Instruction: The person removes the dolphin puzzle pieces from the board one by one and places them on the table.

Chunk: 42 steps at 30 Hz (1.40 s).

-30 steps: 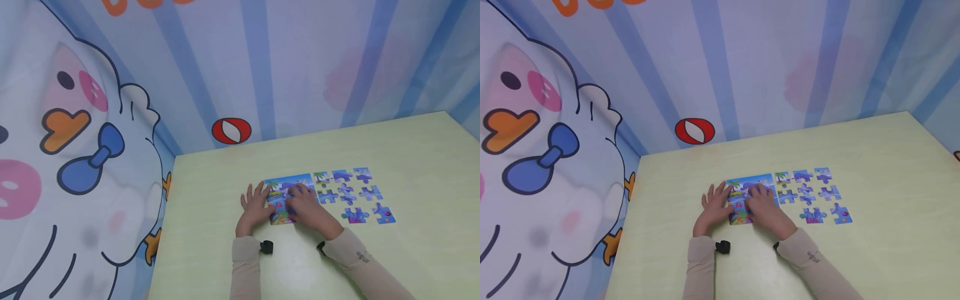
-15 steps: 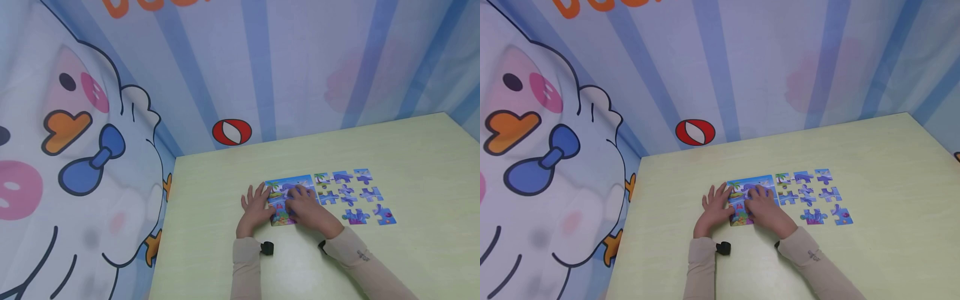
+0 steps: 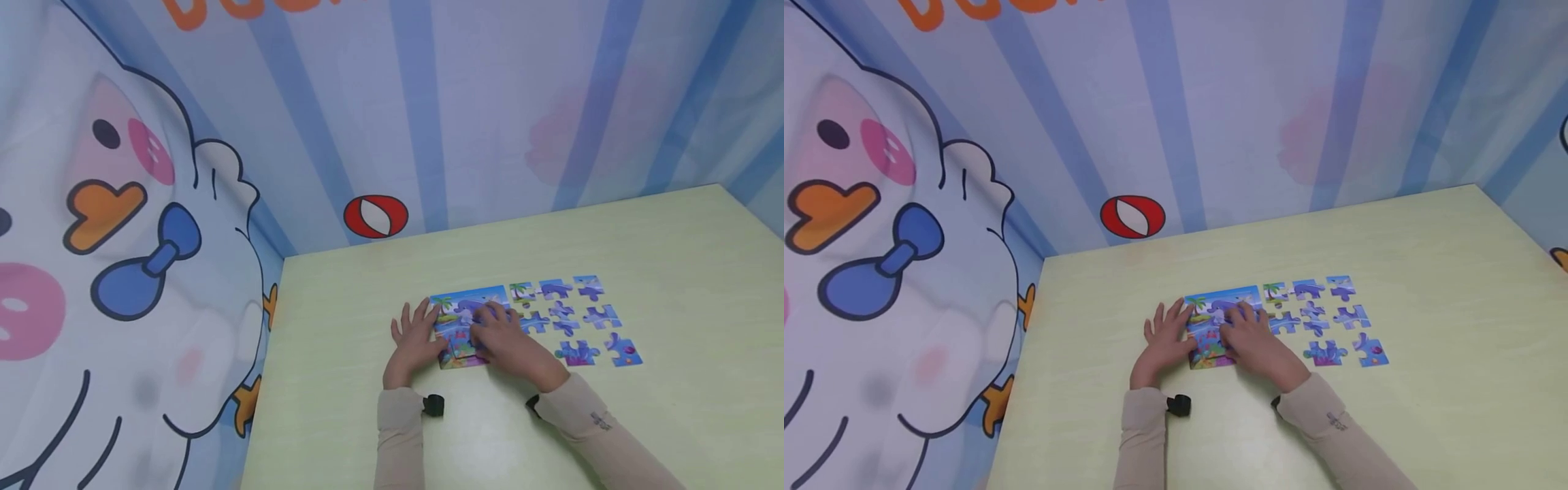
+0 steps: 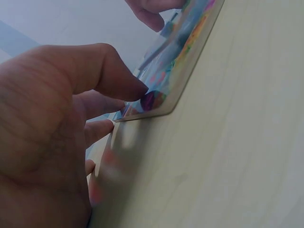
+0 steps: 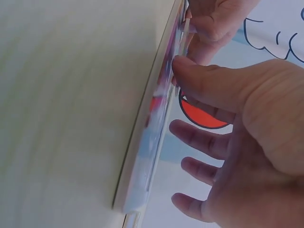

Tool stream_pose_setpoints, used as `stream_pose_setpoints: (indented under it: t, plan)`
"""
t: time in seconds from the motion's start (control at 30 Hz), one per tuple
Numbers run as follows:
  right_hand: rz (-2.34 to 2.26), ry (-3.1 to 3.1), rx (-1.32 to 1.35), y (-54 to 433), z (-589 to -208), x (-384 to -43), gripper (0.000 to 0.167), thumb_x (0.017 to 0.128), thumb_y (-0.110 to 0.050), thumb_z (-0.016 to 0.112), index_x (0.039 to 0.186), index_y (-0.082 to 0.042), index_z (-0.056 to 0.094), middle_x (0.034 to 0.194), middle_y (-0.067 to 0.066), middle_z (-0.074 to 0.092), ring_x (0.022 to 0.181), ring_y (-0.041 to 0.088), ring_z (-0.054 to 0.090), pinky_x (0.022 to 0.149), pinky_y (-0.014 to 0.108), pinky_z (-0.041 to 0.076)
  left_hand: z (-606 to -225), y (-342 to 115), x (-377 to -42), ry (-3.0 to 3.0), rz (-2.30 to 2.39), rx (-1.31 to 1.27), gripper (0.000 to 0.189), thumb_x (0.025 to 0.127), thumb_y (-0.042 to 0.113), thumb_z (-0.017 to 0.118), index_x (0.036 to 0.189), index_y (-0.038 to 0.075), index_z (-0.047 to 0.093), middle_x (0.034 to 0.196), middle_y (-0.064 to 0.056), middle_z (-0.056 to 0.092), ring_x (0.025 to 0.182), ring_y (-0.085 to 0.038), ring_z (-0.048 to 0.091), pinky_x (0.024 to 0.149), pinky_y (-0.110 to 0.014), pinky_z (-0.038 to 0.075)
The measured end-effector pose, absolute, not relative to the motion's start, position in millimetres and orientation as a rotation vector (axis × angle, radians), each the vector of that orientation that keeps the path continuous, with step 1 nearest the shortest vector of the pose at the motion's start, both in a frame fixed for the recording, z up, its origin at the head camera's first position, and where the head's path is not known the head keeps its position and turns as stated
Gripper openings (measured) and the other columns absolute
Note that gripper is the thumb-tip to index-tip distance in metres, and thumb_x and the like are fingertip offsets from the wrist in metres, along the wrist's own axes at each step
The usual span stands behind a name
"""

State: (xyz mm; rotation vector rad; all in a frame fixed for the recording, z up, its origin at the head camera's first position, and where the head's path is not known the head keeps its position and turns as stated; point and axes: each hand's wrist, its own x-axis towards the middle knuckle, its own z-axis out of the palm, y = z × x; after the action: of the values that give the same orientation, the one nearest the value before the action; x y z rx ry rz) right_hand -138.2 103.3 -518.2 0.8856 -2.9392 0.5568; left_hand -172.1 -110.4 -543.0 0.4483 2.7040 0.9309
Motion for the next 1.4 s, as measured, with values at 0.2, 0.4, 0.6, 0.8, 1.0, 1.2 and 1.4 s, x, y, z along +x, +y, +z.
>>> stream_pose_setpoints:
  t: [0.2, 0.4, 0.6, 0.8, 1.0, 1.2, 1.4]
  plan:
    - [0.577, -2.910, 0.855, 113, -517, -134, 0.023, 0.085, -0.005, 0.078, 0.080, -0.015, 0.059, 0.126, 0.022, 0.054, 0.130, 0.057, 0.038, 0.097, 0.076, 0.032, -540, -108, -171, 2.692, 0.949, 0.446, 0.074, 0.087, 0.026, 0.057, 0.157, 0.011, 0.039, 0.167, -0.008, 0.019, 0.153, -0.042, -0.005, 0.114, -0.068, -0.006]
    - [0.602, -2.900, 0.802, 126, -512, -124, 0.021, 0.085, -0.006, 0.080, 0.084, -0.017, 0.061, 0.127, 0.021, 0.055, 0.131, 0.054, 0.037, 0.098, 0.075, 0.030, -540, -106, -169, 2.685, 0.942, 0.437, 0.075, 0.085, 0.025, 0.058, 0.157, 0.012, 0.038, 0.168, -0.007, 0.019, 0.153, -0.041, -0.005, 0.114, -0.068, -0.006]
    - [0.632, -2.875, 0.777, 141, -509, -114, 0.022, 0.085, -0.003, 0.079, 0.086, -0.016, 0.062, 0.127, 0.022, 0.054, 0.133, 0.053, 0.033, 0.097, 0.074, 0.028, -540, -105, -169, 2.680, 0.947, 0.435, 0.076, 0.085, 0.023, 0.058, 0.157, 0.011, 0.038, 0.167, -0.008, 0.019, 0.153, -0.041, -0.005, 0.114, -0.067, -0.006]
    - [0.650, -2.881, 0.725, 160, -508, -104, 0.022, 0.085, -0.002, 0.079, 0.087, -0.016, 0.062, 0.128, 0.022, 0.052, 0.132, 0.053, 0.032, 0.097, 0.076, 0.025, -540, -106, -170, 2.685, 0.936, 0.445, 0.075, 0.086, 0.024, 0.058, 0.157, 0.012, 0.038, 0.167, -0.008, 0.019, 0.153, -0.041, -0.005, 0.114, -0.068, -0.006]
    - [0.641, -2.909, 0.662, 181, -511, -94, 0.026, 0.085, 0.001, 0.077, 0.087, -0.017, 0.058, 0.130, 0.024, 0.050, 0.131, 0.055, 0.030, 0.095, 0.078, 0.024, -541, -106, -172, 2.700, 0.899, 0.433, 0.076, 0.086, 0.026, 0.060, 0.157, 0.011, 0.038, 0.167, -0.008, 0.020, 0.153, -0.040, -0.004, 0.114, -0.068, -0.005]
    - [0.625, -2.922, 0.628, 196, -512, -86, 0.024, 0.085, 0.001, 0.077, 0.086, -0.017, 0.060, 0.127, 0.025, 0.051, 0.129, 0.055, 0.033, 0.093, 0.080, 0.027, -539, -106, -172, 2.686, 0.918, 0.423, 0.073, 0.090, 0.025, 0.061, 0.157, 0.010, 0.037, 0.167, -0.009, 0.020, 0.153, -0.041, -0.005, 0.114, -0.067, -0.007]
    - [0.616, -2.944, 0.626, 204, -510, -81, 0.022, 0.086, 0.000, 0.075, 0.085, -0.018, 0.062, 0.124, 0.023, 0.053, 0.126, 0.052, 0.036, 0.090, 0.078, 0.030, -539, -106, -169, 2.689, 0.982, 0.448, 0.074, 0.086, 0.022, 0.058, 0.156, 0.008, 0.038, 0.166, -0.010, 0.021, 0.152, -0.042, -0.005, 0.113, -0.069, -0.008]
